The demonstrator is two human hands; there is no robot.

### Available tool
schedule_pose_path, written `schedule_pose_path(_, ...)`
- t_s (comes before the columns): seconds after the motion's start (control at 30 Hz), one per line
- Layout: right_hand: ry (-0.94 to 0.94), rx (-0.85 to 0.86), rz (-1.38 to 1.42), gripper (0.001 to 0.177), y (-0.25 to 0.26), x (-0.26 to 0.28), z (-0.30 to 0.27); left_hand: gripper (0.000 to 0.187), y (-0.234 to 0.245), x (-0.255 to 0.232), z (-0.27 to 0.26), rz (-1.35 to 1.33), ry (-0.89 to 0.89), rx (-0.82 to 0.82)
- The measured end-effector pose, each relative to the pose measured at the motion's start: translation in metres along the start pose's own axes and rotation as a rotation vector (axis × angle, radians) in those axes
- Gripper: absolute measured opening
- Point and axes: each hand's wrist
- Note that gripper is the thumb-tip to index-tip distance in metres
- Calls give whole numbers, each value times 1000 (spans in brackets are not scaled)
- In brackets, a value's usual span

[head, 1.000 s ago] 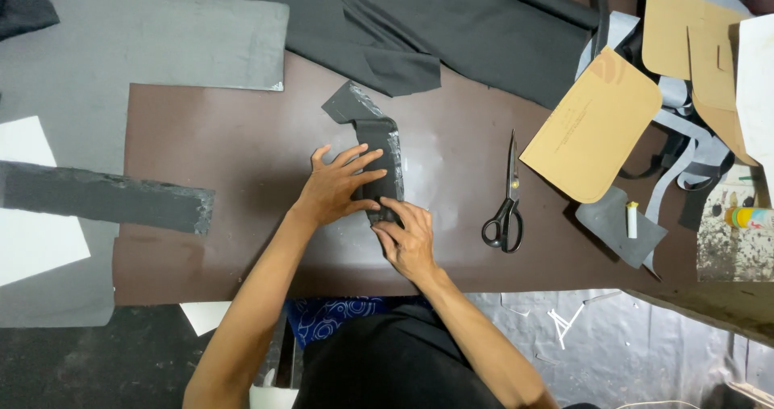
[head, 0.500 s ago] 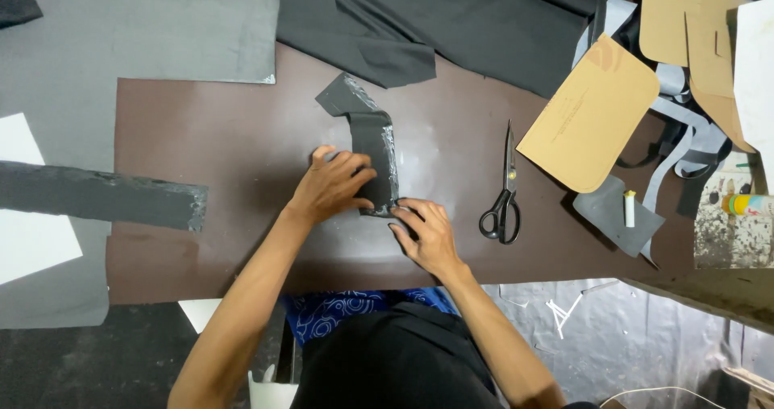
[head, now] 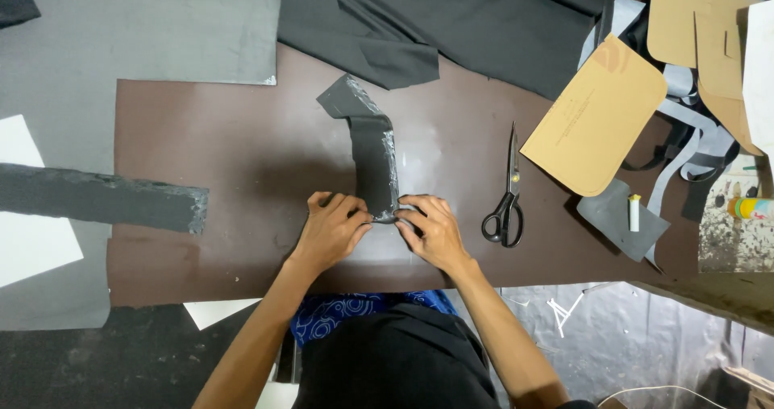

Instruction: Folding and pressing the edges of a leather strip to create a finished strap

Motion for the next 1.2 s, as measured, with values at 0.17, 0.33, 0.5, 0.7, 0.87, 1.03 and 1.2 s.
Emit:
schedule_pose_path(0.17,18,13,24,7,6,0,7,19,-9,0,-10,32,-11,-71)
schedule_pose_path(0.33,3,43,47,10,9,2,12,13,-11,-5,-11,65,15,-150)
schedule_pose_path(0.5,-77,75,81,4,10,0,15,16,-3,-9,-6,29,144,-89)
schedule_pose_path(0.7,-234,144,97,5,12,4,18,14,9,-16,2,-73,343,138)
schedule_pose_path(0.87,-303,194,98,4,13,10,25,14,11,-19,8,-98,426,221)
schedule_pose_path(1.03,-349,214,85,7,8,9,25,16,9,-21,11,-77,502,295)
schedule_pose_path(1.2,-404,254,52,7,7,11,27,14,3,-18,11,-43,498,269)
Point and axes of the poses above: each hand's wrist, its own z-axis towards the middle knuckle, its own y-axis out of the back of the hand, x = y × z, and after that the axes turned 6 degrees about -x, right-handed
